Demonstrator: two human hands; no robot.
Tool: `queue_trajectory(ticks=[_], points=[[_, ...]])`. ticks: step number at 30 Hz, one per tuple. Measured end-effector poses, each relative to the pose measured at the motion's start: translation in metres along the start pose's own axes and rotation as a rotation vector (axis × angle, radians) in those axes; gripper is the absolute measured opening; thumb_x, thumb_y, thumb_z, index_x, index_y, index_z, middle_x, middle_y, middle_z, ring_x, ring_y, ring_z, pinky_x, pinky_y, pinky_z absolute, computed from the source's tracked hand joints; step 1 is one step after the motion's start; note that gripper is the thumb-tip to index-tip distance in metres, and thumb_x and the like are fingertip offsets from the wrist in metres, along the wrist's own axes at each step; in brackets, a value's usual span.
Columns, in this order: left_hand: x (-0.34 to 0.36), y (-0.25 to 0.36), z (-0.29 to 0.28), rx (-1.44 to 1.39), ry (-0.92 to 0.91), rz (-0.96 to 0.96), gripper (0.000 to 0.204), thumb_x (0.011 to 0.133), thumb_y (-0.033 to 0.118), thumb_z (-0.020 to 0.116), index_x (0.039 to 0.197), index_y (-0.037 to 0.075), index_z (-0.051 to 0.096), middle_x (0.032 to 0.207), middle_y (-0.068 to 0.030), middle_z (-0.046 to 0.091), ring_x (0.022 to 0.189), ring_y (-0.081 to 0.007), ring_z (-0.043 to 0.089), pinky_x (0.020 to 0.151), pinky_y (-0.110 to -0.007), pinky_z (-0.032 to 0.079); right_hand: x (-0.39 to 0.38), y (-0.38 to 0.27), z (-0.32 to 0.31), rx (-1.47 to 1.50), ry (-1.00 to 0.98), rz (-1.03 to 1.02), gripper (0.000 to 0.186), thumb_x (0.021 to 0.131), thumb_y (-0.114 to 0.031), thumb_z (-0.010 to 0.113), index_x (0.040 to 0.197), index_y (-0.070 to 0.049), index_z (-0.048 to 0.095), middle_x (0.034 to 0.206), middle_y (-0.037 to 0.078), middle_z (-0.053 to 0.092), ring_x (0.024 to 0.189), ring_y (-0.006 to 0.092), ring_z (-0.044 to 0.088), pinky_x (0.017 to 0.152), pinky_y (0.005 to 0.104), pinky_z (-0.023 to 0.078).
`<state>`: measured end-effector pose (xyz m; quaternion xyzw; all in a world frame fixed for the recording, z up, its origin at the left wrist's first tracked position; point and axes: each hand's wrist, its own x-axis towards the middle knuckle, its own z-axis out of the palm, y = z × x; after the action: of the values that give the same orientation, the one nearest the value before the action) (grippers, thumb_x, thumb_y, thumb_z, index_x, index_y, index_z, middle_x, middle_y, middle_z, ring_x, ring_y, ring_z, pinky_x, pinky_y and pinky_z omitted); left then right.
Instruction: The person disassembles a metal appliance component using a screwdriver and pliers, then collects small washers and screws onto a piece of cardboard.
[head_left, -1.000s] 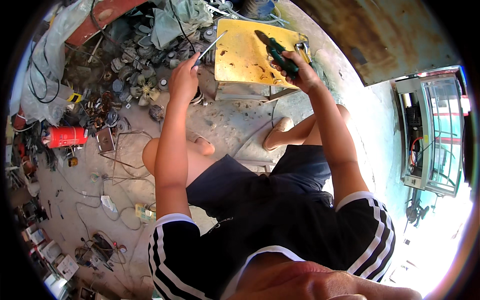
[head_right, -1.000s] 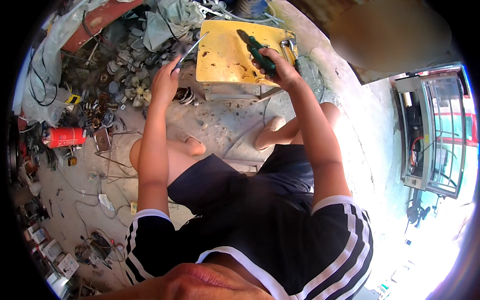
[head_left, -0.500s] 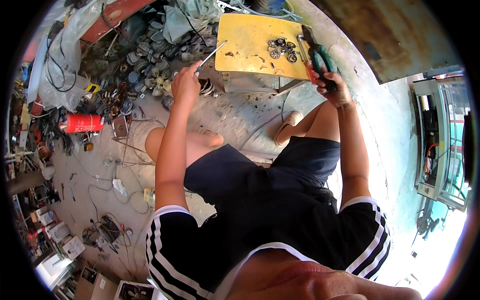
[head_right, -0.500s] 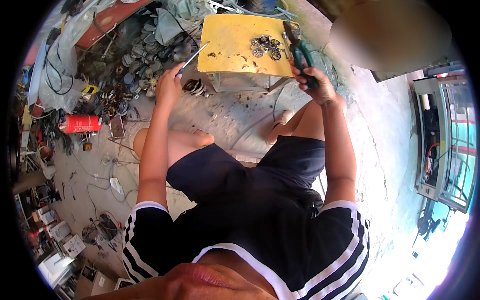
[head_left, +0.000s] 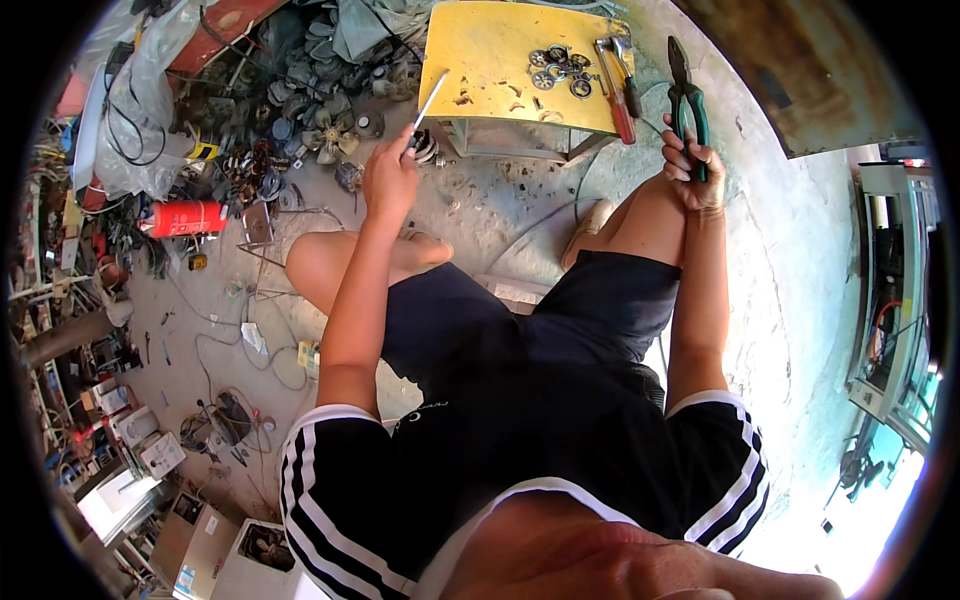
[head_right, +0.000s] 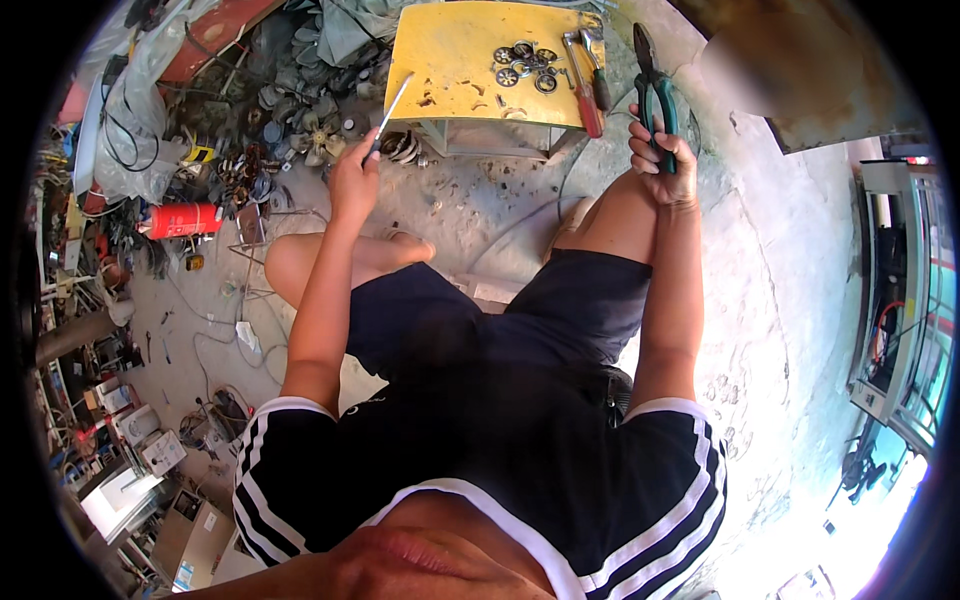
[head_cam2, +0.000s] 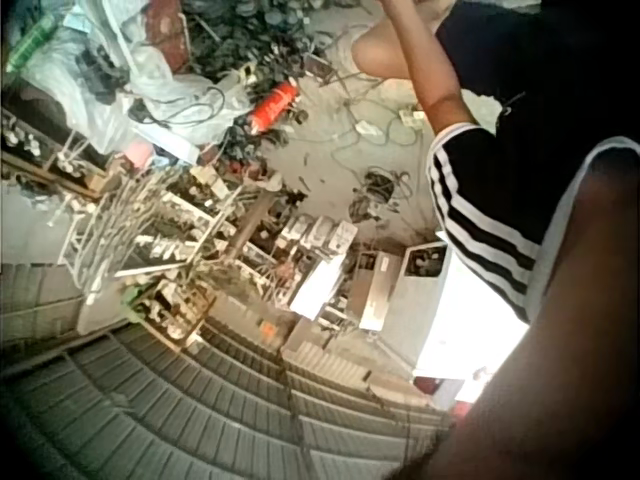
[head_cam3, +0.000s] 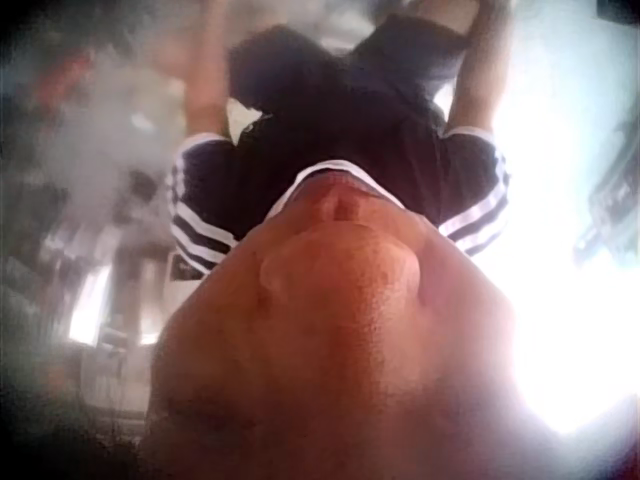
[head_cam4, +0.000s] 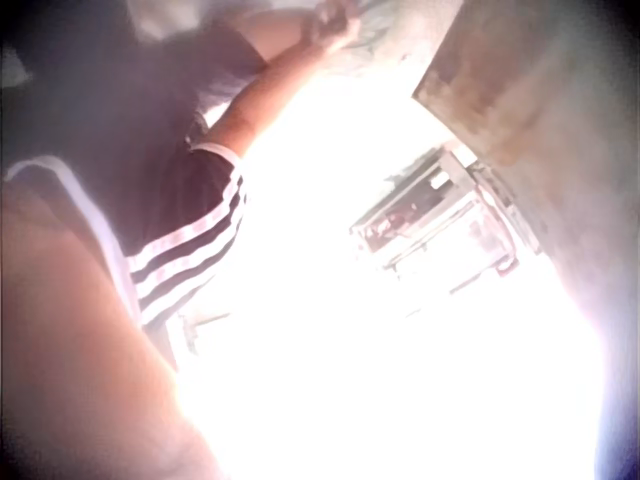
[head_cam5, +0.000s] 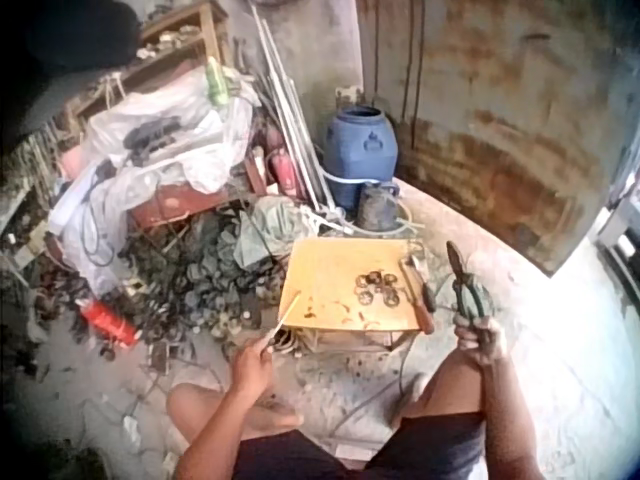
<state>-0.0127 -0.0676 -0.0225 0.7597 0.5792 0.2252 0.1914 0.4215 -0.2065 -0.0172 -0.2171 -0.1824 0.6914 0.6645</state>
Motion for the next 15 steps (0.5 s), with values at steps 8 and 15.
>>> queue_trajectory(ticks=[8, 15], points=[[-0.02, 0.024, 0.01, -0.044, -0.021, 0.091, 0.04, 0.09, 0.003, 0.057, 0.127, 0.017, 0.064, 0.102, -0.0148, 0.064, 0.096, -0.0331, 0.06, 0.084, -0.04, 0.048, -0.007, 0.001, -0.006, 0.016, 0.018, 0.041, 0.06, 0.082, -0.012, 0.058, 0.136, 0.006, 0.037, 0.089, 0.001, 0.039, 0.062, 0.0055, 0.034, 0.048, 0.0178, 0.03], [0.005, 0.029, 0.021, -0.053, -0.038, 0.103, 0.039, 0.091, 0.007, 0.057, 0.127, 0.021, 0.064, 0.102, -0.0125, 0.064, 0.096, -0.031, 0.06, 0.086, -0.039, 0.047, -0.003, 0.005, -0.005, -0.03, 0.016, 0.122, 0.058, 0.082, -0.012, 0.058, 0.134, 0.005, 0.038, 0.088, 0.001, 0.041, 0.063, 0.005, 0.035, 0.048, 0.0179, 0.029]])
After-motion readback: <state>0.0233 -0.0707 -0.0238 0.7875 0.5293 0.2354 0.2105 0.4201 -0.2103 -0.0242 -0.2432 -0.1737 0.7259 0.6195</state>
